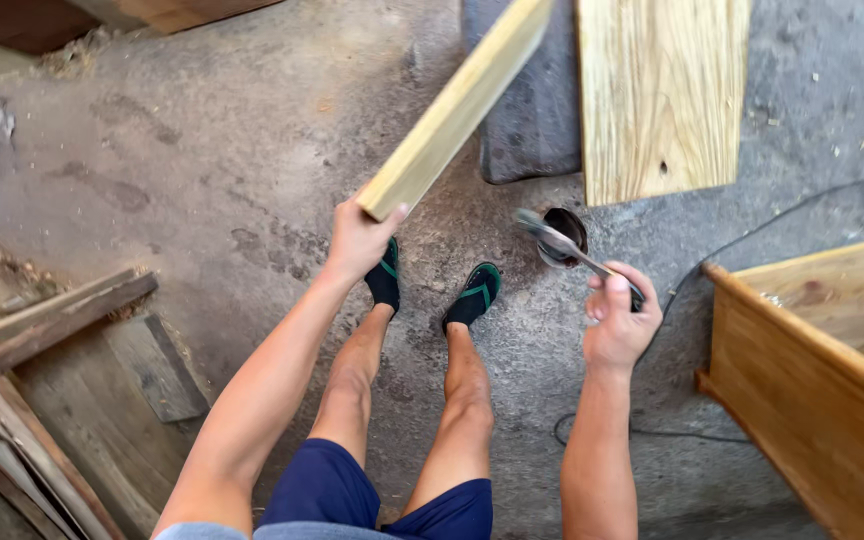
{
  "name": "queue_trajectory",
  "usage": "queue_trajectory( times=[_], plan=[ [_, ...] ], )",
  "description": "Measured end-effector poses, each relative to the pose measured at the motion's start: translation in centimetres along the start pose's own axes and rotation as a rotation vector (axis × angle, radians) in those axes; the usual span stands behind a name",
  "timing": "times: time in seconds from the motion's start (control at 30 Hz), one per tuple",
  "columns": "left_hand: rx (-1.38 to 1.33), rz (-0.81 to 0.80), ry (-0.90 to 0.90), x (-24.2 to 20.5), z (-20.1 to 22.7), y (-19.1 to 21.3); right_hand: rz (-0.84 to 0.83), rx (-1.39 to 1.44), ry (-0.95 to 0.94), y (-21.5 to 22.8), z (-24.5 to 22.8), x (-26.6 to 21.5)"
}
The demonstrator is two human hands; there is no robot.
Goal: The person pours liquid from a plastic bottle into a metal can, then walks to a work area and sits on the floor. They use a brush to apply a dark finish to two wooden planks, repeatedly dipping the brush into the can and coating the wood surfaces.
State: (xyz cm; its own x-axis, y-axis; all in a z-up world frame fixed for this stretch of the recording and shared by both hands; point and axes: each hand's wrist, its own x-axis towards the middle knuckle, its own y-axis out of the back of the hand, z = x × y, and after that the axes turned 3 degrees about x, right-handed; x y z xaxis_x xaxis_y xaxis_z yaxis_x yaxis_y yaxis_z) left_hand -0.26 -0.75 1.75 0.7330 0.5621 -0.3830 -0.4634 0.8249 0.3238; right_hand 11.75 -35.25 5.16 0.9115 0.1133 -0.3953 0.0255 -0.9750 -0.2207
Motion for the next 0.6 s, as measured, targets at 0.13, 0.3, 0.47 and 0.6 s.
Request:
queue_trajectory(
  times=[0.13, 0.3, 0.47, 0.6],
  plan=[
    [0.099, 0.002, -0.164, 0.8, 0.9, 0.5, -0.264, -0.154, 0.034, -10.1, -4.0, 0.1],
    [0.113, -0.014, -0.229, 1.6, 1.7, 1.7, -0.383, -0.294, 0.032, -15.9, -5.7, 0.1],
    [0.103, -0.075, -0.108, 1.9, 2.0, 2.0, -0.426, -0.500, 0.089, -17.8, -6.1, 1.5],
    [0.112, -0.041, -0.211, 1.9, 2.1, 2.1, -0.362, -0.473, 0.102, -18.0, -7.2, 2.2]
  ],
)
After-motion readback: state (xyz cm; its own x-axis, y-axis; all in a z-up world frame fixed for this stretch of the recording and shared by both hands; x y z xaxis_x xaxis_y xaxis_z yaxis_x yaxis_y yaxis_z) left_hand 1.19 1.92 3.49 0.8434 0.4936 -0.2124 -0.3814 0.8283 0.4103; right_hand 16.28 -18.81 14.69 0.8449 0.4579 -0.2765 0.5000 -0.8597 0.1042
